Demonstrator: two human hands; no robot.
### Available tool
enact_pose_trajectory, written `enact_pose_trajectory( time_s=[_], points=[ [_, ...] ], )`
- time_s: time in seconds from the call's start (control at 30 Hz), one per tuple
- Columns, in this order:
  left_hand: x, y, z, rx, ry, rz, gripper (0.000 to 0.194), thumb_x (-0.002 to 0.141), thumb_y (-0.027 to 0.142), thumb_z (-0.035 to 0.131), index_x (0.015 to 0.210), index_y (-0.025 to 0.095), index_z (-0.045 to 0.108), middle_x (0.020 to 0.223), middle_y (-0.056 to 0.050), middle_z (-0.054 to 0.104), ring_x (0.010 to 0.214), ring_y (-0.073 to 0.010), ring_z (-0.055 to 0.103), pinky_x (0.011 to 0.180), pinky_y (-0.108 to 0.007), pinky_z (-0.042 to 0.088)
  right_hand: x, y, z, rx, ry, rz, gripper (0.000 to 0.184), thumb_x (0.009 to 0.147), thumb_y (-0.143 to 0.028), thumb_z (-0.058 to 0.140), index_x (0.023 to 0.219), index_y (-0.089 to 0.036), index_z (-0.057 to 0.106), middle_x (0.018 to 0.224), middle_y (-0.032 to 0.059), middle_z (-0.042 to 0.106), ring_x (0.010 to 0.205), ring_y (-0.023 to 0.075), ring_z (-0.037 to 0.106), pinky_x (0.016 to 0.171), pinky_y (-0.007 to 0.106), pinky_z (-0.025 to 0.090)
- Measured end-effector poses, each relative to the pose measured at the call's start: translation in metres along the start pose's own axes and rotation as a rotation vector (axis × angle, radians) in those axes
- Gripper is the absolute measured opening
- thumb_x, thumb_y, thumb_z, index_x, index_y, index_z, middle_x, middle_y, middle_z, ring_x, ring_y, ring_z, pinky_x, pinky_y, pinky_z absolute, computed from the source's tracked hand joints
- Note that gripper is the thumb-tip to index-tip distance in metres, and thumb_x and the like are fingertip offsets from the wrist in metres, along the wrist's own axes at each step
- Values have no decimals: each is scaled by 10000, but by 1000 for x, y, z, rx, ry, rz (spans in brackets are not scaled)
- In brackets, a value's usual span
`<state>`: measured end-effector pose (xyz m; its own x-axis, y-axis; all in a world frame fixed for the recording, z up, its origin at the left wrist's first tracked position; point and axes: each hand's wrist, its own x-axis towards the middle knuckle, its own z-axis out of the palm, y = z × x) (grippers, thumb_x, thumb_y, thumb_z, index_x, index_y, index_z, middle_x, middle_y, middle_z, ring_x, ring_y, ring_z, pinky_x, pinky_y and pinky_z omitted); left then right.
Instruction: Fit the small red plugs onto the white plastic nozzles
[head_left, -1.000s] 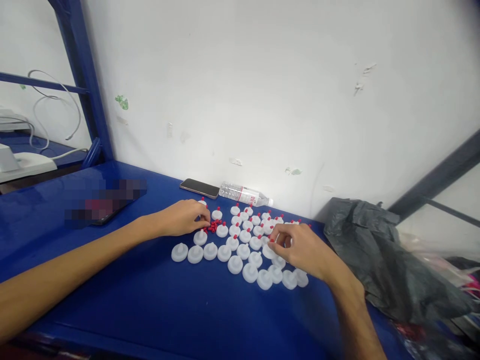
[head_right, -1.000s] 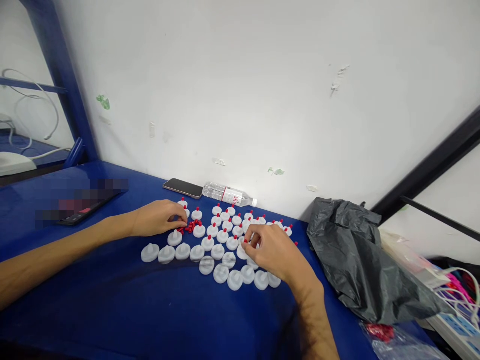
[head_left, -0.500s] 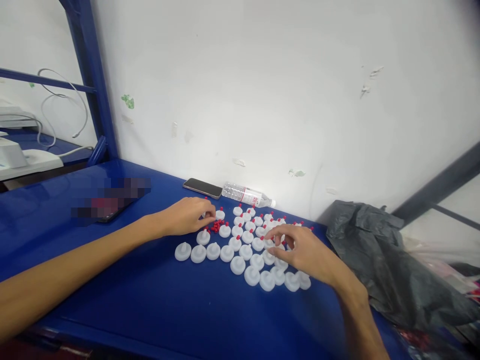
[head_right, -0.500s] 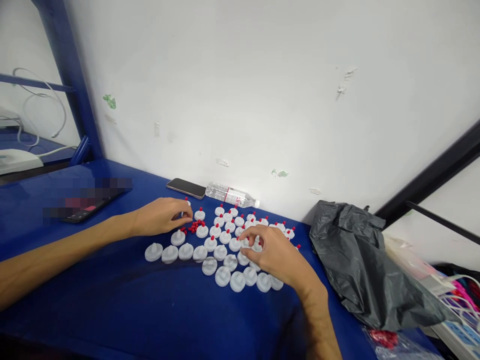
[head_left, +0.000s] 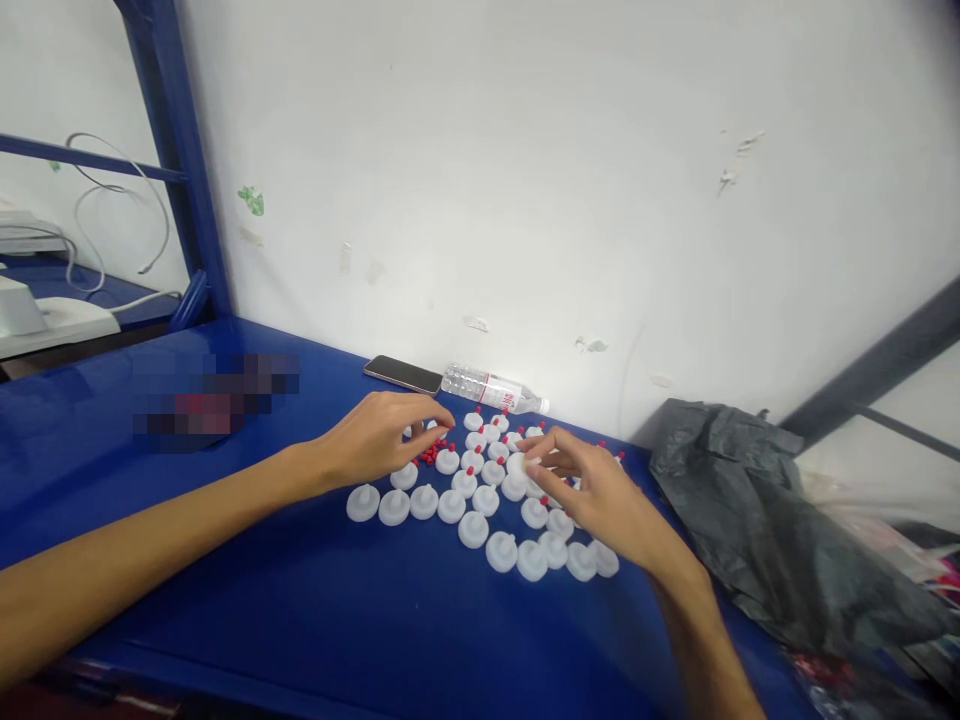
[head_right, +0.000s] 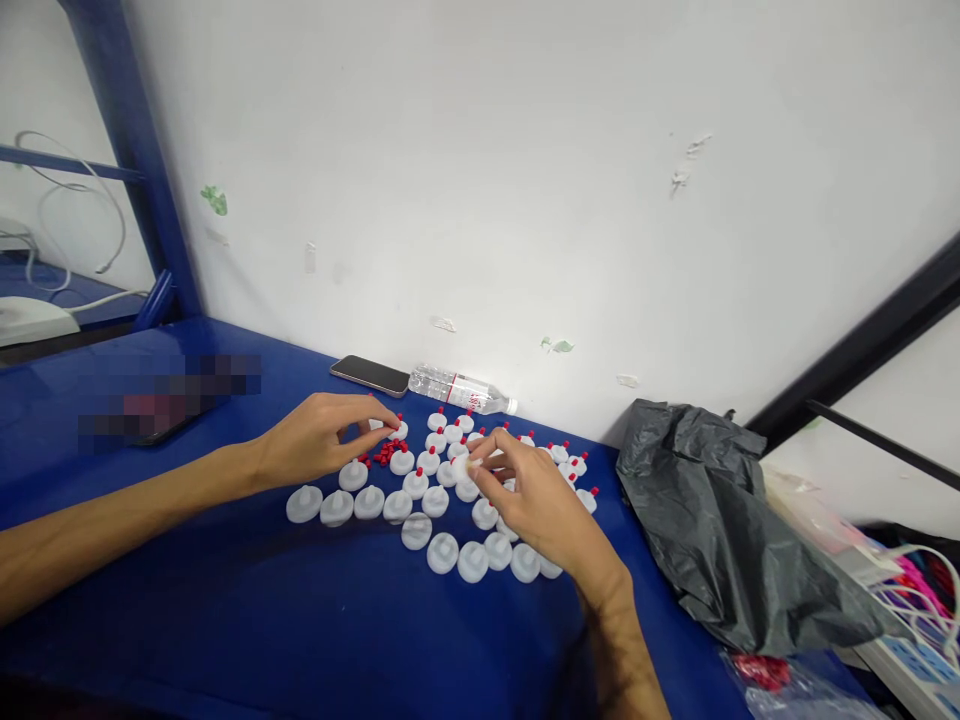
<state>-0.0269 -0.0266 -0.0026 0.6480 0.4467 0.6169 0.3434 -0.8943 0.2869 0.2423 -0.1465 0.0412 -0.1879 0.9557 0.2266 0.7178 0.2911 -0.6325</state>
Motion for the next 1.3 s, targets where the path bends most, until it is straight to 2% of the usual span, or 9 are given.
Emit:
enact_pose_trajectory(
  time_s=[0.1,0.2,0.3,0.4,0.57,0.83,1.03,1.3],
  points=[
    [-1,7,4,-36,61,84,152,987,222,588,1054,182,718,961,-15,781,688,-94,673,599,-204,470,3,-3,10,-10,61,-4,114,956,-348,566,989,-258,627,1033,26,747,848,180,720,738,327,575],
    [-3,16,7,-55,71,155,152,990,214,586,1068,185,713,965,-29,780,731,-102,687,618,-201,485,7,-7,28,-110,157,-121,109,922,-334,620,989,-272,680,883,-9,728,771,177,676,739,333,564],
    [-7,22,10,-71,38,187,154,1004,222,574,1085,200,703,961,-24,779,775,-106,702,652,-194,502,10,-10,44,-130,237,-250,107,897,-265,639,987,-260,696,903,-2,723,731,160,654,718,311,571],
    [-9,25,14,-78,29,213,167,1013,242,571,1122,208,693,995,-35,779,853,-118,721,690,-191,516,11,-12,53,-163,269,-307,97,899,-235,641,974,-250,702,906,5,726,739,156,659,726,304,579],
    [-10,25,15,-85,64,225,162,1013,234,573,1121,206,689,990,-40,776,861,-120,723,724,-197,533,11,-11,54,-249,328,-328,78,896,-257,668,958,-253,716,920,17,749,853,198,700,812,350,593],
    [-11,24,14,-60,88,235,172,1012,234,567,1124,201,692,956,-42,775,827,-118,718,675,-185,525,10,-12,56,-261,370,-322,88,887,-234,674,964,-242,717,916,17,732,803,177,706,750,310,597],
    [-14,19,20,23,25,245,211,1032,279,537,1153,227,702,1070,-58,766,913,-132,726,734,-190,530,10,-8,59,-278,348,-345,110,916,-248,643,1005,-269,706,957,21,728,807,180,717,718,315,617],
    [-9,24,14,-1,75,136,201,1035,281,544,1115,200,709,1010,-35,763,844,-113,713,676,-176,505,10,-4,52,-264,306,-428,331,920,-196,662,1235,-295,645,1153,40,746,1053,202,716,919,374,619]
  ],
)
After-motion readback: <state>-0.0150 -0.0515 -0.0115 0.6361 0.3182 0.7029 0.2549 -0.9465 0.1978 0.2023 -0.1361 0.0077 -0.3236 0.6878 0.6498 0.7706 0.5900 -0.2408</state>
